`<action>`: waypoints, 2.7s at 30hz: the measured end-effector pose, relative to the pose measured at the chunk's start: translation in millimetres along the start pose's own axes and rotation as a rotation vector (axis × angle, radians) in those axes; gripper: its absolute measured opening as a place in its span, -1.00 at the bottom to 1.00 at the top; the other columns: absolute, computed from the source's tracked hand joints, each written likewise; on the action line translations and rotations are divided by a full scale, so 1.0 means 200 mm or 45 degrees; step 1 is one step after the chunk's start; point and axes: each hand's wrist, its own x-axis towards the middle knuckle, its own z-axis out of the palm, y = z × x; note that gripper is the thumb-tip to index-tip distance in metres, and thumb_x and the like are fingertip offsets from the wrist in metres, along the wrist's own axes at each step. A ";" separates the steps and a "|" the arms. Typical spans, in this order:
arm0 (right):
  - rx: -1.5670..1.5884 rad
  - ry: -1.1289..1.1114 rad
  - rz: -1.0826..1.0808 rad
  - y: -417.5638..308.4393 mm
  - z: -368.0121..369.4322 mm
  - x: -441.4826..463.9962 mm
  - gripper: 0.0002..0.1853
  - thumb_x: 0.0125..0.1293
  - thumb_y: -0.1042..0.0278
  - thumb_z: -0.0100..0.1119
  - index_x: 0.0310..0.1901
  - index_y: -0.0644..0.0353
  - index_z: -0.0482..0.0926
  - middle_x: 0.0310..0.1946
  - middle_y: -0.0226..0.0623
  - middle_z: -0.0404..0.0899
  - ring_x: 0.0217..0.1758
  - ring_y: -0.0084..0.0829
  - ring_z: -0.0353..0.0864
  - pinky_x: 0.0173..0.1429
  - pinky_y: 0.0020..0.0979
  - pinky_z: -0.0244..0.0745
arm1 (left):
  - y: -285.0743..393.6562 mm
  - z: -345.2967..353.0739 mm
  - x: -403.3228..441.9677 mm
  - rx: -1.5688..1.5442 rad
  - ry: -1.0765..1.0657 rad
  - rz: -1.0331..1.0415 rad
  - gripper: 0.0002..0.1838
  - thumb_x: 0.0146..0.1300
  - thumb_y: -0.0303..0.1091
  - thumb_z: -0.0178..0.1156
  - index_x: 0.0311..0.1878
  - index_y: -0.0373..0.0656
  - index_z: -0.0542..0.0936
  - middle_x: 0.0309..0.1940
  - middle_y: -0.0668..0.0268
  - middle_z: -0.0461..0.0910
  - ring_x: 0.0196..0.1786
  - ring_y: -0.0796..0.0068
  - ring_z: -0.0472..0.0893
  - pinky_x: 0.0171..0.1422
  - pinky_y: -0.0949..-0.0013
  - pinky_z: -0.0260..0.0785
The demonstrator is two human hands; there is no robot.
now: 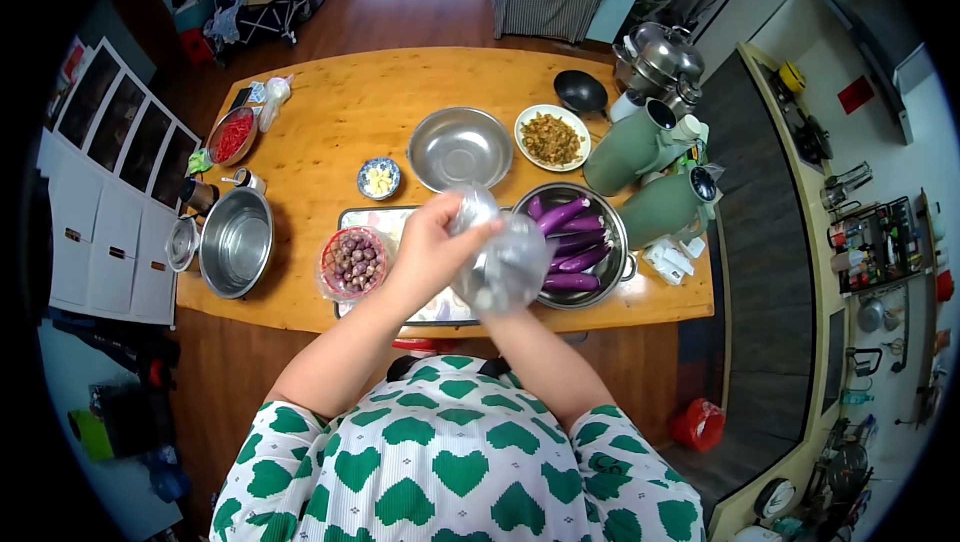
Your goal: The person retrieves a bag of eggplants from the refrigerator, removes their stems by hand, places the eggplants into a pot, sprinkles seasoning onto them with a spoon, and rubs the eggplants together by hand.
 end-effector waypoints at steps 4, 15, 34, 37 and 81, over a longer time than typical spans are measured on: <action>-0.001 0.425 0.095 0.24 0.02 0.01 -0.76 0.58 0.34 0.10 0.17 0.18 0.54 -0.09 -0.43 0.70 -0.12 -0.57 0.70 0.03 -0.52 0.65 | -0.08 -0.03 0.19 0.968 0.424 0.323 -0.73 0.02 -0.32 0.56 -0.35 -0.27 0.68 -0.32 0.18 0.56 -0.16 0.10 0.56 -0.08 0.16 0.45; -1.405 0.218 -0.591 -0.02 -0.05 -0.22 -0.90 0.28 0.70 0.30 -0.24 0.30 0.61 -0.25 -0.37 0.66 -0.23 -0.53 0.73 -0.12 -0.49 0.65 | -0.53 -0.29 0.03 1.041 0.346 0.195 -0.75 -0.07 -0.55 0.33 -0.23 -0.29 0.71 -0.25 0.16 0.57 -0.08 0.03 0.55 0.04 0.10 0.43; -1.717 0.181 -0.457 -0.01 -0.01 -0.26 -0.66 0.21 0.69 0.37 -0.03 0.22 0.51 0.00 -0.25 0.53 -0.20 -0.43 0.80 -0.15 -0.46 0.67 | -0.68 -0.33 -0.18 0.176 0.098 -0.402 -0.69 0.25 -0.30 0.45 -0.03 -0.28 0.72 -0.06 0.16 0.66 -0.03 0.34 0.67 0.07 0.31 0.50; -1.508 0.290 -0.468 -0.04 -0.07 -0.26 -0.56 0.17 0.74 0.35 0.08 0.25 0.52 0.10 -0.20 0.43 -0.22 -0.47 0.78 -0.16 -0.50 0.66 | -0.55 -0.27 -0.21 0.539 -0.241 -0.290 -0.65 0.24 -0.21 0.41 0.00 -0.23 0.72 -0.03 0.07 0.57 -0.05 0.07 0.64 0.09 0.23 0.51; -2.454 0.595 -0.361 -1.13 -0.53 -0.65 -0.80 0.38 0.36 0.01 -0.22 0.06 0.67 -0.32 -0.07 0.71 -0.20 0.03 0.72 -0.10 -0.04 0.56 | -0.80 0.24 -0.39 0.558 0.073 -0.330 -0.80 0.37 -0.45 0.33 0.03 -0.13 0.76 -0.05 0.22 0.72 -0.02 0.31 0.71 0.12 0.30 0.56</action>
